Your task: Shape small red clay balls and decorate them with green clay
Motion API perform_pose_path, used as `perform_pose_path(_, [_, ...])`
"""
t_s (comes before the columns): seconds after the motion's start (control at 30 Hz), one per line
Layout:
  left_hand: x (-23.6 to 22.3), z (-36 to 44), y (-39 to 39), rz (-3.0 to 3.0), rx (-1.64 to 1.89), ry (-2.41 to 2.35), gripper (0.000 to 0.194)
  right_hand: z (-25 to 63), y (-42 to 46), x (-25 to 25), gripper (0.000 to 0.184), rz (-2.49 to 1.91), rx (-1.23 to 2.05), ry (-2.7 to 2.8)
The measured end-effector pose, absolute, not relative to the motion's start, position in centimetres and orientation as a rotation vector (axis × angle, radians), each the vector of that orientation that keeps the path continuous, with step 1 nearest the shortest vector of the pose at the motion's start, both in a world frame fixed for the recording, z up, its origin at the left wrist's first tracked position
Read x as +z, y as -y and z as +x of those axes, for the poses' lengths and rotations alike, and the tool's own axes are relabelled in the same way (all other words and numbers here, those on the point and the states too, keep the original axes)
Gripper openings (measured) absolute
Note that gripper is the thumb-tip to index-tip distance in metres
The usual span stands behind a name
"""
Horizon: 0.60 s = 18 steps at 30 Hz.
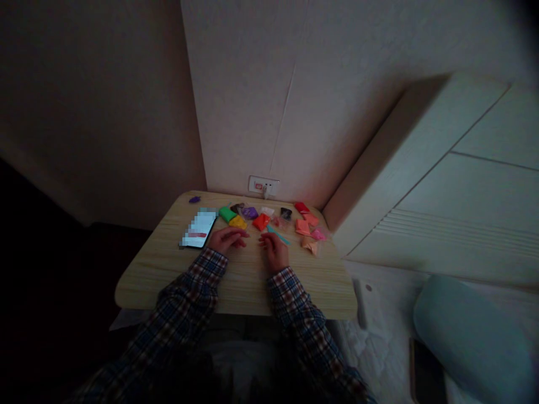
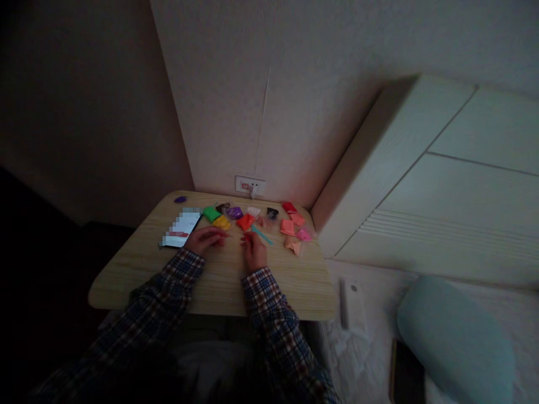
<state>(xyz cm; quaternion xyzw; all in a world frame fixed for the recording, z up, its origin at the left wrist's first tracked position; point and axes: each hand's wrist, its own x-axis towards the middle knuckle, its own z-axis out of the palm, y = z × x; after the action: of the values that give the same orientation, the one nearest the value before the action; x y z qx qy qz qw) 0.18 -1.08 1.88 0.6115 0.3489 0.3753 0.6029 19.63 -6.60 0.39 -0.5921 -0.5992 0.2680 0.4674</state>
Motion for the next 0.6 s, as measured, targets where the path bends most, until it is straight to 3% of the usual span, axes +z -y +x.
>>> perform_pose_path(0.6, [1.89,0.13,1.2,1.405,0.879,-0.795,0.029,19.64,6.48,-0.16,0.029,-1.494,0.65,1.456])
